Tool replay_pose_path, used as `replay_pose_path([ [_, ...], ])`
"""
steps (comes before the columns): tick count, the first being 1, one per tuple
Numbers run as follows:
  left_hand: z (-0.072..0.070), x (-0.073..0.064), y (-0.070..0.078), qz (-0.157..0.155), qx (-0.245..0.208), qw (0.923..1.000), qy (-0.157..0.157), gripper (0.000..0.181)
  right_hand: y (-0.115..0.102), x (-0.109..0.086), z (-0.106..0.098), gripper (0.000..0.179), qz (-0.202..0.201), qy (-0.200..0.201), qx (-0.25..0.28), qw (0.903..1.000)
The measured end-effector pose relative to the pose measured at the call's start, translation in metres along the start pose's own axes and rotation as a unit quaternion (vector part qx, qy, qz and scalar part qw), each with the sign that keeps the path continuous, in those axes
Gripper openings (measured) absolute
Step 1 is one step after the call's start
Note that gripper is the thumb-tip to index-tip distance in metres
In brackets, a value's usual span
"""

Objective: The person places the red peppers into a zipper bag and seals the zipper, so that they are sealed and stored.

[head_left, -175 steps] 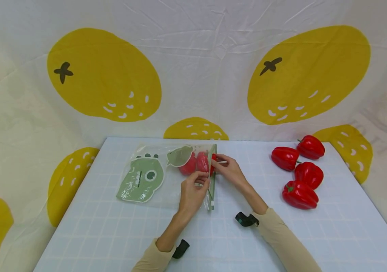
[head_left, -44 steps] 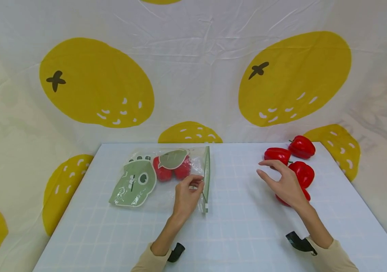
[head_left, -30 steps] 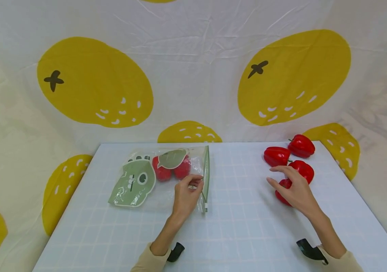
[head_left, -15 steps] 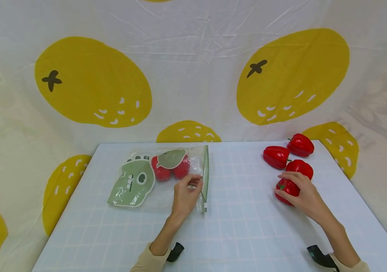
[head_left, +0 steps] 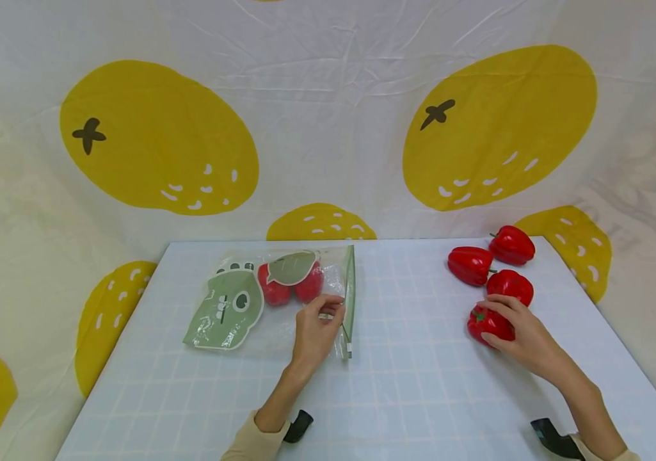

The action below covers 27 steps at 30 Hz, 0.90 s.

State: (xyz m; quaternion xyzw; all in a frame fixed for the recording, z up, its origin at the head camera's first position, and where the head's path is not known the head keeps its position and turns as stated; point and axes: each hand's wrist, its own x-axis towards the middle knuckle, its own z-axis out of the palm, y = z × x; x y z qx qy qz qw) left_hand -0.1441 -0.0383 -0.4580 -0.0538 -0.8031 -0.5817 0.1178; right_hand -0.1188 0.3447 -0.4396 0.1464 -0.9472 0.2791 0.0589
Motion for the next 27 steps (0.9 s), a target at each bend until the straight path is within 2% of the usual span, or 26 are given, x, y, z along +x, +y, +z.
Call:
replay_pose_path([
  [9,0.0,0.0,0.001,-0.004,-0.002,1.0,0.001,0.012,-0.002,0.0,-0.005,0.07,0.054,-0.024,0.007,0.9982],
  [19,-0.001,0.0,-0.001,-0.012,0.005,0.9999,-0.005,0.013,-0.002,-0.002,-0.013,0.076,0.052,-0.056,-0.018,0.9969],
  [22,-0.001,0.0,0.0,-0.011,0.002,0.9999,-0.004,0.013,-0.003,-0.001,-0.013,0.076,0.053,-0.05,-0.018,0.9972],
  [27,0.0,0.0,0.0,-0.004,-0.001,1.0,-0.001,0.012,-0.007,-0.001,-0.011,0.076,0.04,-0.015,-0.01,0.9991],
])
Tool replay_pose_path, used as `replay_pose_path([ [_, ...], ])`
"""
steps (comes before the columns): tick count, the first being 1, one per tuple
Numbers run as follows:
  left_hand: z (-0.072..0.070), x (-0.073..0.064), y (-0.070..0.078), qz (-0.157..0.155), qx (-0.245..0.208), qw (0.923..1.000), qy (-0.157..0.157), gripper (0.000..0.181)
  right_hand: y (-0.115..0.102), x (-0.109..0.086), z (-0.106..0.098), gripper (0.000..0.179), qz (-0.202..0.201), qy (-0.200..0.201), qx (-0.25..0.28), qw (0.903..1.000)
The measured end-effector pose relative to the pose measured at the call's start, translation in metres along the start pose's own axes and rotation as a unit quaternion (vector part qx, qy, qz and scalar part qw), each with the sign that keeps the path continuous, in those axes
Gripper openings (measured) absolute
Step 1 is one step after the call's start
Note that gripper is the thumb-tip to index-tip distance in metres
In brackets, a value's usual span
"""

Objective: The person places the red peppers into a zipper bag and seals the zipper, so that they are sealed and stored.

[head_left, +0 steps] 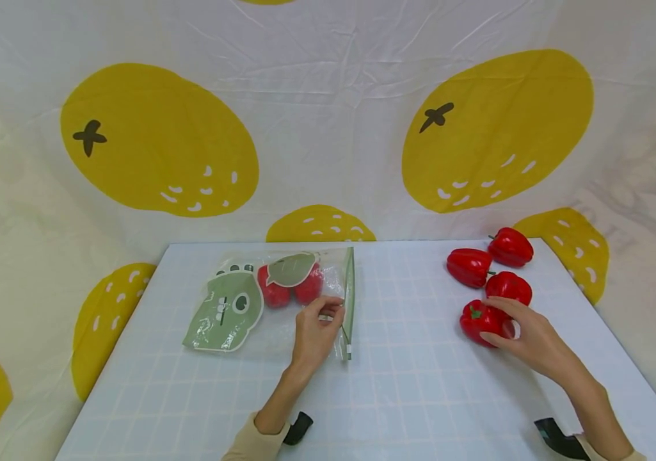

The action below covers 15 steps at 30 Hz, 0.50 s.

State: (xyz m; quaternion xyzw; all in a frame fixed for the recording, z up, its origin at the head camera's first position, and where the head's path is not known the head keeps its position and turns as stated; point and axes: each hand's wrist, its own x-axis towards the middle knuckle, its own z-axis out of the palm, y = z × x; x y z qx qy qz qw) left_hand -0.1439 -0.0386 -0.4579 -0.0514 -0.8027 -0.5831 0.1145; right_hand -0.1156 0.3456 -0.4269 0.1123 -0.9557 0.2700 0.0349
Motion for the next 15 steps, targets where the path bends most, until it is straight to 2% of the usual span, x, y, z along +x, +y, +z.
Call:
replay_pose_path([
  [9,0.0,-0.001,-0.001,0.0,-0.004,1.0,-0.001,0.012,-0.008,0.012,0.01,0.074,-0.013,0.058,0.02,0.998],
  [15,0.0,-0.001,0.0,0.003,-0.004,1.0,-0.001,0.012,-0.014,0.018,0.019,0.072,-0.013,0.112,0.037,0.9929],
])
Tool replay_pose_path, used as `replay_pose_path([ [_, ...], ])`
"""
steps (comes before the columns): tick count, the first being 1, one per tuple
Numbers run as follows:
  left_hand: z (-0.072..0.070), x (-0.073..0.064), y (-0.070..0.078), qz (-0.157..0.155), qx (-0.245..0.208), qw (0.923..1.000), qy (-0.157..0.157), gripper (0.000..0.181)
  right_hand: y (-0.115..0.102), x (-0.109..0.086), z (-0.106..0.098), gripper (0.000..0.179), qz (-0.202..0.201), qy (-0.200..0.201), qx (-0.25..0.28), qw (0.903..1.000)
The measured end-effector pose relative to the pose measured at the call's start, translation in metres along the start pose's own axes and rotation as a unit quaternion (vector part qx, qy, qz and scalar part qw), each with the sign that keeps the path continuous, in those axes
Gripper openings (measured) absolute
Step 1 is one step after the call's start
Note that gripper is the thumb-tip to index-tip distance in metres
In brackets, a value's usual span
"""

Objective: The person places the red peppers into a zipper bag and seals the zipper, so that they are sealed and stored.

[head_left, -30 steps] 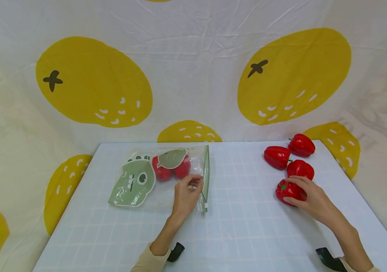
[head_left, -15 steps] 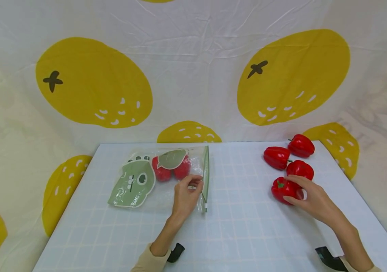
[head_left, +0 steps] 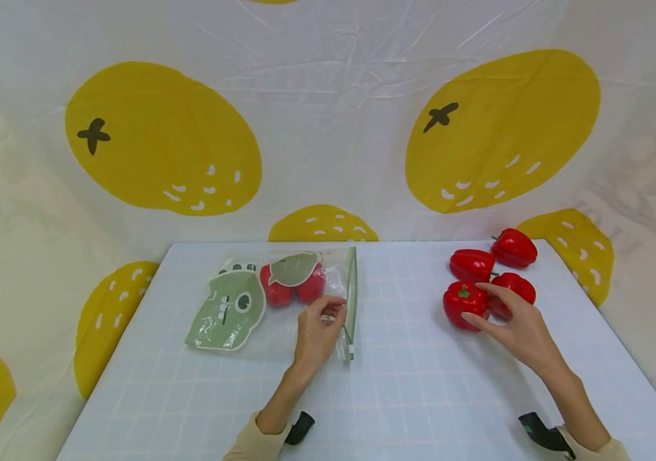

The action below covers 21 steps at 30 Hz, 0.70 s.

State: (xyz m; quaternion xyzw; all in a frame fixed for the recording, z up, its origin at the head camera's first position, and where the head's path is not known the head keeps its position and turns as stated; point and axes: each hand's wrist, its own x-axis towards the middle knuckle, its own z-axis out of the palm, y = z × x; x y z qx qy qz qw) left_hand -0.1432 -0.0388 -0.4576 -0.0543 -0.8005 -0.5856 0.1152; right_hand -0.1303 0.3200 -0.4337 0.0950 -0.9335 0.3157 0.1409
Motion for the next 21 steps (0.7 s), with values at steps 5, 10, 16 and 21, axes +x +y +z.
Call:
replay_pose_path([
  [5,0.0,0.0,0.001,-0.001,-0.001,1.0,0.0,0.012,-0.005,0.003,0.01,0.072,0.008,0.036,0.041,0.9985],
  [10,-0.001,-0.001,0.001,-0.005,0.004,1.0,-0.001,0.012,-0.013,0.009,0.019,0.071,0.033,0.048,0.077,0.9953],
  [16,-0.001,0.0,0.001,-0.003,0.003,1.0,0.0,0.012,-0.02,0.015,0.028,0.072,0.073,0.054,0.113,0.9894],
  [21,-0.001,0.001,0.0,0.017,-0.01,0.9998,0.004,0.013,-0.026,0.02,0.034,0.07,0.096,0.051,0.137,0.9846],
])
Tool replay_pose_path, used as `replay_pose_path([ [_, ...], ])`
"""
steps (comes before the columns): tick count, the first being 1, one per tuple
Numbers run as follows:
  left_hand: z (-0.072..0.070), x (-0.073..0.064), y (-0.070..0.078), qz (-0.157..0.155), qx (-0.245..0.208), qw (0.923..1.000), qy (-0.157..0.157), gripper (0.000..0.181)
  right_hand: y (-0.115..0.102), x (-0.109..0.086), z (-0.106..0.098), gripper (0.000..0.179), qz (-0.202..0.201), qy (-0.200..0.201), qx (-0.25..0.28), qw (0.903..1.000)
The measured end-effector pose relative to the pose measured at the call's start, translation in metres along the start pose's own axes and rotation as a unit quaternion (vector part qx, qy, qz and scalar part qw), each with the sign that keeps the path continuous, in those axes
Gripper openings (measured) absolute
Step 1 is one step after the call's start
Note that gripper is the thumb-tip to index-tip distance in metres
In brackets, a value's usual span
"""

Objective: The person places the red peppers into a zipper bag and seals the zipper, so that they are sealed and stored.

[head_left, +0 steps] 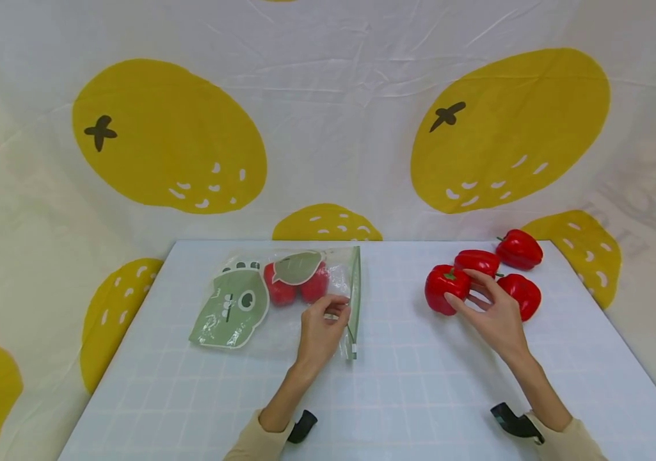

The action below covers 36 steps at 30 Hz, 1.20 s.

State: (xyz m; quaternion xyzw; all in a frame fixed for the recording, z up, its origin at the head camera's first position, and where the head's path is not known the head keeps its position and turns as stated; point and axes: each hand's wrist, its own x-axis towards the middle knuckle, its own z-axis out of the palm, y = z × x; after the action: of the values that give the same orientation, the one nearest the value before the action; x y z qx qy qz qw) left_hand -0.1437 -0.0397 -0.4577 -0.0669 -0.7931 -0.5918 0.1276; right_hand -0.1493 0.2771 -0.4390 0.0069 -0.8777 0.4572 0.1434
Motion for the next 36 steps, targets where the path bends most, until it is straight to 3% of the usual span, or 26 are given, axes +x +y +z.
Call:
replay_pose_path([
  [11,0.001,0.001,-0.002,0.013,-0.004,0.9999,0.003,0.011,-0.008,0.007,0.02,0.072,0.027,-0.021,0.035,0.9988],
  [36,0.001,0.001,0.003,-0.013,0.012,0.9998,0.0,0.011,-0.026,0.026,0.08,0.069,0.05,-0.071,0.105,0.9907],
])
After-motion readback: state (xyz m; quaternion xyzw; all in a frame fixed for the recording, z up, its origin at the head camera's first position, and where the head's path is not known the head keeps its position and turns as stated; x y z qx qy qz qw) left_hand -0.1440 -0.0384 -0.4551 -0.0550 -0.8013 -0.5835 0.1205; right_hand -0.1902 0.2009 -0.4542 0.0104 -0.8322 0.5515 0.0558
